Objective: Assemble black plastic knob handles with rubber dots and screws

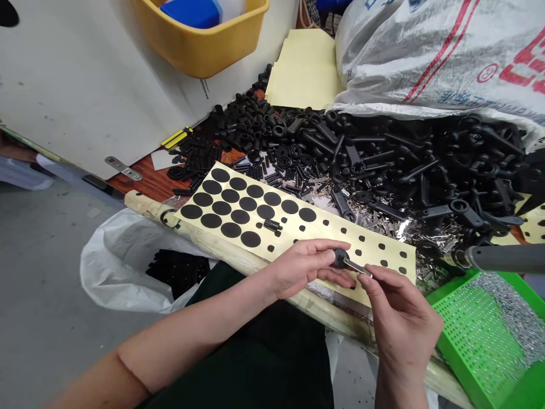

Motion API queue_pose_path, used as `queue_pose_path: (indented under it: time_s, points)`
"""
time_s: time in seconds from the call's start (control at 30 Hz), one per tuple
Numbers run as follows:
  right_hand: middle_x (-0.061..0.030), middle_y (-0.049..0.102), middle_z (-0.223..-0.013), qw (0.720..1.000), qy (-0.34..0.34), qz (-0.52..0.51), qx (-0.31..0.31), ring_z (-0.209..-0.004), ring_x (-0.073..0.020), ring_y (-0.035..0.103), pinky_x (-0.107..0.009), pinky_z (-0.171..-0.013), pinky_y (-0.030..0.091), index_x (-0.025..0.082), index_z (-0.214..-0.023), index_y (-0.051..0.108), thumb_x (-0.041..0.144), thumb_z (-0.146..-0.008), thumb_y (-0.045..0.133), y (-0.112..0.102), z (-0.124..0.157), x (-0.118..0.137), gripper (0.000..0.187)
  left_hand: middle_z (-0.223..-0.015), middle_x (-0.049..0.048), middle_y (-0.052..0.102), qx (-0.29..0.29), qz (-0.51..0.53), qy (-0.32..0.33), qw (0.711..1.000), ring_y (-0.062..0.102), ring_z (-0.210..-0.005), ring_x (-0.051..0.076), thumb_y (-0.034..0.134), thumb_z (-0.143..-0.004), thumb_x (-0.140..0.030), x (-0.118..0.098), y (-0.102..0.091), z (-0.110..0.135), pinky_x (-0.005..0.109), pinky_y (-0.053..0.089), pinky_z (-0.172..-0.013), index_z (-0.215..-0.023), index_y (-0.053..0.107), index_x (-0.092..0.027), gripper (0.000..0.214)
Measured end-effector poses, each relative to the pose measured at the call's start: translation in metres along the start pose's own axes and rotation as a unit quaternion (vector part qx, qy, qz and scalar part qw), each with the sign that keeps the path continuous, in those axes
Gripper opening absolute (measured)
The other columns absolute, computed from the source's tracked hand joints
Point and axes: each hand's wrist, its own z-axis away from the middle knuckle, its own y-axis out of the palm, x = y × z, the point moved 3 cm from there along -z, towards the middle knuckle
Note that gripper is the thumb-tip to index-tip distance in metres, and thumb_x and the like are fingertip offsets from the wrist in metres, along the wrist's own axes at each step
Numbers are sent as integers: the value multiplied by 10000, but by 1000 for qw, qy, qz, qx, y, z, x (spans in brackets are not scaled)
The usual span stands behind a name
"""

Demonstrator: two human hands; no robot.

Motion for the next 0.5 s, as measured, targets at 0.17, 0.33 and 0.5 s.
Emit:
queue_pose_path:
  time_s: [0.17,0.33,0.5]
  points:
    - [-46,720,-747,999,21,-17,-17,-688,-175,668,-311,-637,562,199,-764,731,257,-669,791,-2,1,-1,126,-765,97,687,-2,-37,0,999,678,-652,189,630,-853,-418,-1,2,-1,283,505,-602,-1078,661,-96,394]
    - [-41,723,-750,999,16,-40,-10,-693,-169,672,-302,-637,561,204,-760,729,231,-668,791,0,2,-2,114,-680,60,654,0,-62,-27,998,629,-568,137,613,-840,-502,-1,4,0,236,457,-533,-1022,682,-99,448]
    - [-35,719,-738,999,17,-48,-11,-680,-163,670,-293,-622,561,203,-759,727,225,-668,792,0,3,-1,114,-677,58,645,11,-78,-31,996,634,-572,143,609,-822,-548,0,3,-2,233,463,-525,-1002,684,-104,485]
